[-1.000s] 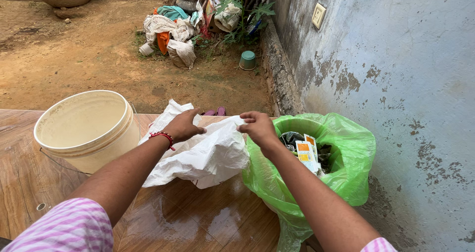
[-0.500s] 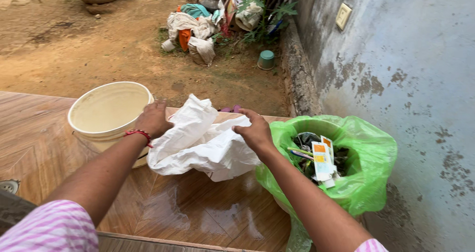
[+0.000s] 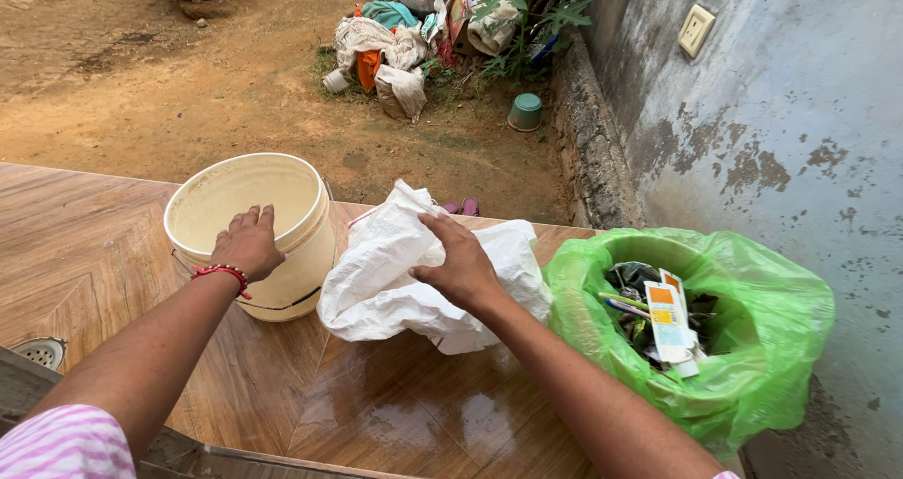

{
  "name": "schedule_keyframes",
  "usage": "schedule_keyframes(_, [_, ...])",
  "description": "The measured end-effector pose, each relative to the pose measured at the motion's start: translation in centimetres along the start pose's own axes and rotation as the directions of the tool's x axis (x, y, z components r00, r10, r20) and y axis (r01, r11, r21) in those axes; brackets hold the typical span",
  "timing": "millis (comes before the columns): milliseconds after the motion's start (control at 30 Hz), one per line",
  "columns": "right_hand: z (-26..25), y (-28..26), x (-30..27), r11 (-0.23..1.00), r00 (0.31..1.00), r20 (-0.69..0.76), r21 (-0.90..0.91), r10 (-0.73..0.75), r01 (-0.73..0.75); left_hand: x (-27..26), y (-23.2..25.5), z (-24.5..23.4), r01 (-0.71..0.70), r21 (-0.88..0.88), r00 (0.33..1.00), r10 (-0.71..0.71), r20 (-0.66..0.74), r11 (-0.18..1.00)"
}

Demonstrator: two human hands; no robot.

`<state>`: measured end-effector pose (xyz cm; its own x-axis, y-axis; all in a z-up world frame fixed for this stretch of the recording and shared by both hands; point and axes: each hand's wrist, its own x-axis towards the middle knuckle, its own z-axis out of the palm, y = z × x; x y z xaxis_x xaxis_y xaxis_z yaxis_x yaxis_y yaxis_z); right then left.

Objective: The person collects discarded items from the bathroom floor, including a toothbrush, toothpaste tube, and small boxes, and places them into a green trash bag. They then tie the bag and place it into a bucket.

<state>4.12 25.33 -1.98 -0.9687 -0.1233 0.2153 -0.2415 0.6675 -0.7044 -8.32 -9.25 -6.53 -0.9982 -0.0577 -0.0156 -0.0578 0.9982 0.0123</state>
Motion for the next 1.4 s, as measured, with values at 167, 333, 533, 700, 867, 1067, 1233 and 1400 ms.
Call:
schedule_keyframes(167, [1.4, -0.6, 0.4, 1.000, 1.000, 0.008, 0.026, -0.005, 0.005, 0.4, -1.1, 1.1, -0.033, -0.002, 0.999, 0.033, 0.035, 0.999])
schedule_keyframes(333, [1.6, 0.3, 0.6, 0.999, 1.000, -0.005, 0.044, 0.026, -0.026, 1.1, 0.1, 2.1, -0.117, 0.006, 0.992, 0.117, 0.049, 0.993])
schedule_keyframes(533, [1.4, 1.8, 0.4, 0.997, 0.999, -0.038, 0.070, 0.033, -0.031, 2.1, 0.8, 2.7, -0.160, 0.058, 0.986, 0.163, -0.045, 0.985])
schedule_keyframes(700, [1.1, 2.5, 0.0, 0.997, 0.998, -0.049, 0.064, 0.046, -0.042, 1.9, 0.3, 2.7, -0.171, 0.129, 0.985, 0.171, 0.015, 0.977])
schedule_keyframes(867, [0.7, 2.5, 0.1, 0.997, 0.997, -0.063, 0.064, 0.041, -0.037, 1.7, -0.6, 1.9, -0.210, 0.139, 0.977, 0.203, 0.063, 0.968])
schedule_keyframes(1067, [0.0, 1.4, -0.1, 0.996, 0.996, -0.039, 0.044, 0.081, -0.080, 0.2, -1.8, -0.5, -0.267, 0.504, 0.957, 0.167, 0.236, 0.821])
schedule_keyframes(1233, [-0.4, 0.7, -0.2, 0.995, 0.995, -0.034, 0.037, 0.090, -0.089, -0.3, 0.2, -1.6, -0.148, 0.443, 0.912, -0.051, 0.407, 0.884])
schedule_keyframes(1400, [-1.0, 0.6, -0.5, 0.996, 0.996, -0.051, 0.059, 0.076, -0.073, 3.1, 1.7, 1.2, -0.169, 0.093, 0.949, 0.136, 0.284, 0.981])
